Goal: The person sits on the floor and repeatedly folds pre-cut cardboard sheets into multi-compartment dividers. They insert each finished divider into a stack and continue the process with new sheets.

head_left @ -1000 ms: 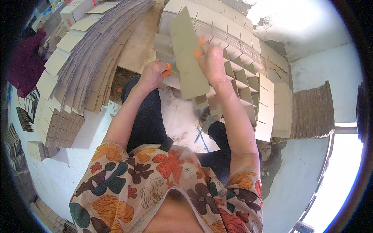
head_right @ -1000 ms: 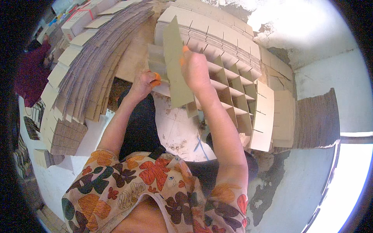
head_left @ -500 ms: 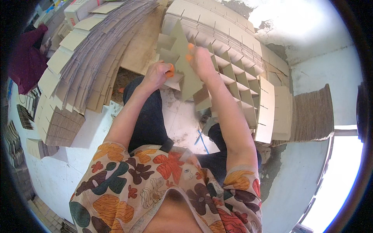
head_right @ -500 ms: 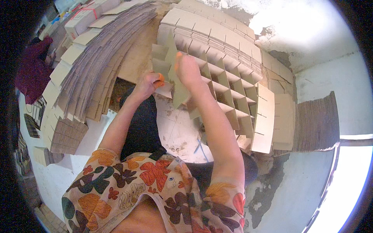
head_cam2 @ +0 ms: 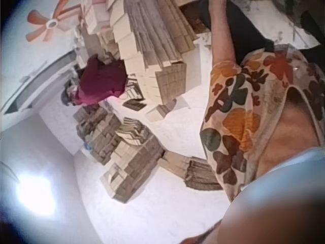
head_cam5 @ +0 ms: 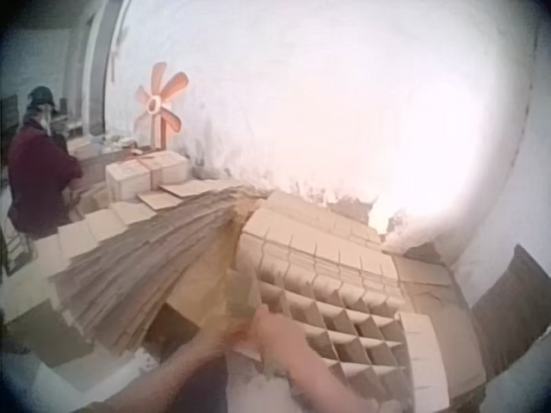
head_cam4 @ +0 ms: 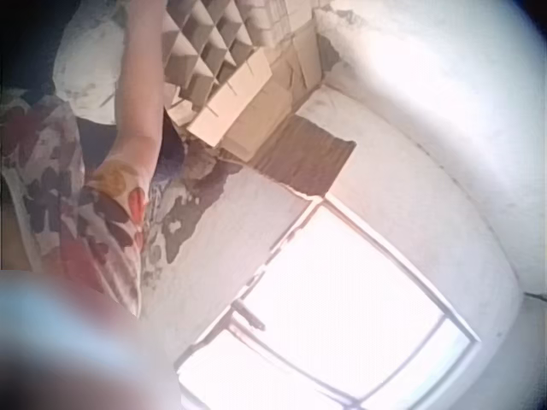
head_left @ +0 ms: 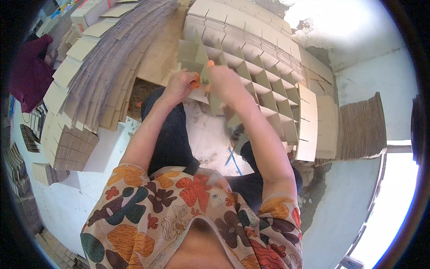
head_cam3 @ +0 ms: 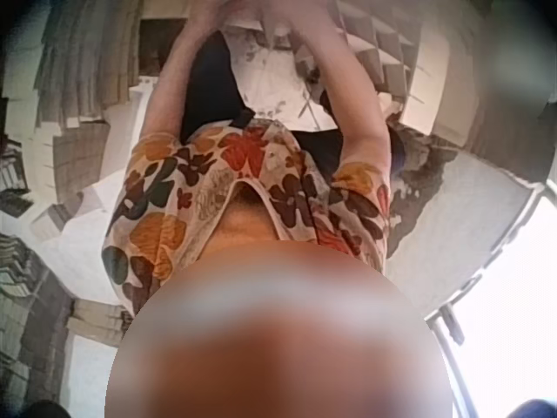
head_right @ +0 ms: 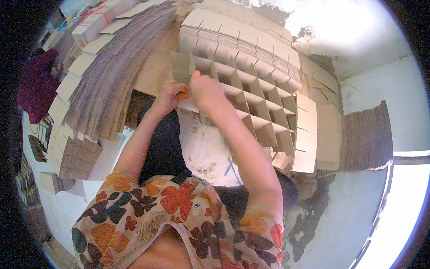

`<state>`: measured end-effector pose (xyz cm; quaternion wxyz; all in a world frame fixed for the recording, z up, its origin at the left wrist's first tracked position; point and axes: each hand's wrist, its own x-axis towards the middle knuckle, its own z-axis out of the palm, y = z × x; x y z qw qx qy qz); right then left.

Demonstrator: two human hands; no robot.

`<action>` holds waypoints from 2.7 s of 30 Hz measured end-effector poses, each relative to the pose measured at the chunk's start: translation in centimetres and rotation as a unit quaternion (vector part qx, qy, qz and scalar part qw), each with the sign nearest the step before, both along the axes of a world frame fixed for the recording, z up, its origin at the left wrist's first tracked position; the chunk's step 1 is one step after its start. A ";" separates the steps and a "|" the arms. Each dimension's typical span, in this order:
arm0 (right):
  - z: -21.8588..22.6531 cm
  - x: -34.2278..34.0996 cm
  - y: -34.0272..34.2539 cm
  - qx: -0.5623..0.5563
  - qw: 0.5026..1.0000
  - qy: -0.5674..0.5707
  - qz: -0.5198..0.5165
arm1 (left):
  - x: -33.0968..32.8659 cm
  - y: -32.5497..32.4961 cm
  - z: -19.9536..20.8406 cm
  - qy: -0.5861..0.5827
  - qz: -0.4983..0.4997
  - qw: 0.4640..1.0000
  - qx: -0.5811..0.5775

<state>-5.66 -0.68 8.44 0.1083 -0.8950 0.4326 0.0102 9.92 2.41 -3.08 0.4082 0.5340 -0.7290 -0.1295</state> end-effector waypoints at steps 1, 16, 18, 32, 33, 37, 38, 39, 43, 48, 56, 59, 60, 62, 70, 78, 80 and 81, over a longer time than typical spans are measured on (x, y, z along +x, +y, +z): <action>0.0 -0.3 0.5 -0.021 1.000 -0.009 0.005 | 0.0 0.0 -0.1 0.004 -0.005 1.000 0.006; -3.0 -2.2 1.1 -0.079 0.991 -0.107 -0.015 | -0.2 0.6 1.1 -0.008 -0.016 1.000 0.017; -4.8 -2.0 1.7 -0.043 0.995 -0.089 -0.028 | -0.2 0.6 0.8 -0.014 -0.011 1.000 0.018; -5.8 -11.4 -1.5 -0.285 0.932 -0.165 -0.152 | -2.7 0.0 7.2 -0.340 -0.056 0.937 0.051; -6.2 -12.9 -2.6 -0.352 0.913 -0.145 -0.146 | -3.4 0.0 8.1 -0.356 -0.075 0.931 0.028; -5.8 -15.2 -2.8 -0.127 0.971 -0.086 -0.182 | -5.9 -2.2 7.7 -0.399 -0.121 0.909 0.021; -4.5 -14.9 -2.3 -0.074 0.974 -0.129 -0.169 | -6.1 -3.2 7.4 -0.391 -0.124 0.912 0.018; -3.6 -15.0 -2.0 -0.023 0.972 -0.170 -0.162 | -6.6 -4.3 7.3 -0.381 -0.133 0.915 0.010; -3.4 -15.4 -0.9 0.051 0.959 -0.256 -0.110 | -7.2 -7.3 6.9 -0.351 -0.177 0.918 0.053; -5.1 -19.1 -3.1 -0.284 0.947 -0.090 -0.119 | -7.6 -10.8 6.4 -0.292 -0.222 0.922 0.120; -2.5 -22.5 -2.9 -0.123 0.957 -0.163 -0.207 | -7.1 -11.5 3.2 -0.267 -0.192 0.941 0.084; -2.3 -29.4 -6.0 -0.293 0.911 -0.140 -0.253 | -8.4 -11.4 4.6 -0.241 -0.192 0.939 0.154; -3.4 -33.0 -7.4 -0.350 0.894 -0.099 -0.262 | -8.7 -11.1 4.4 -0.233 -0.190 0.943 0.141; -3.7 -37.5 -8.4 -0.318 0.890 -0.025 -0.324 | -9.2 -11.3 4.2 -0.214 -0.185 0.952 0.114; -7.0 -46.8 -7.8 0.279 0.802 -0.152 -0.506 | -8.7 -11.3 2.0 -0.187 -0.183 0.963 0.062; -9.4 -48.2 -7.1 0.078 0.904 -0.125 -0.400 | -8.0 -11.6 1.9 -0.213 -0.206 0.952 0.071; -8.6 -48.1 -7.3 0.063 0.913 0.011 -0.403 | -8.7 -11.8 2.1 -0.223 -0.221 0.949 0.043; -8.9 -47.6 -7.6 0.004 0.911 0.034 -0.412 | -8.5 -11.8 2.1 -0.248 -0.215 0.943 0.049</action>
